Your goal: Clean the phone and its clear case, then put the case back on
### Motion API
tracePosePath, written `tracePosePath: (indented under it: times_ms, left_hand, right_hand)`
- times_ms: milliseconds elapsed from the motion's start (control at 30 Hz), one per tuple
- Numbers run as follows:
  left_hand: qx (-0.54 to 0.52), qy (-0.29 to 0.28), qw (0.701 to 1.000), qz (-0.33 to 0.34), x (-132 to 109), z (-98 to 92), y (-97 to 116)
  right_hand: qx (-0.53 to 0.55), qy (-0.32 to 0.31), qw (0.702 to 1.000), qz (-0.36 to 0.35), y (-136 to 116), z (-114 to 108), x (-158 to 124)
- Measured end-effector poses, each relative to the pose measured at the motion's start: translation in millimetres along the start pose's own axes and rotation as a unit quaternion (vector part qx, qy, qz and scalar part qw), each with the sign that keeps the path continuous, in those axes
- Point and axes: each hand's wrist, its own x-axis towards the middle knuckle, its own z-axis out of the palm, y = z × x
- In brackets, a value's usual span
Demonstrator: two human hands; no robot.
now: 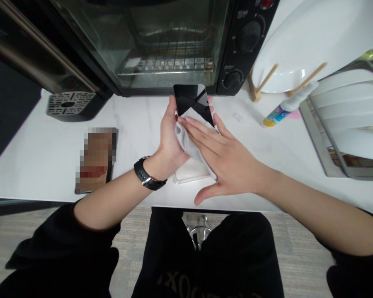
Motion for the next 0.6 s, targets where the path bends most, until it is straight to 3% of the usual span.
tracePosePath:
  times_ms: [133,300,600]
  left_hand:
    - [0.018,0.014,0.999,0.028,5,-5.3,12]
    - [0.035,0.013,0.998,0.058,7,-2.8,19]
    - [-0.009,-0.037,0.999,0.039,6,4.3,-1]
  right_hand:
    - [-0.027,-0.019,0.999,-0.012,-2,-5,0]
    - [-0.04,-0.003,0.999,0.032,-3,-7,0]
    - [-0.027,0.026,0.989,0.146,17,-2,-3]
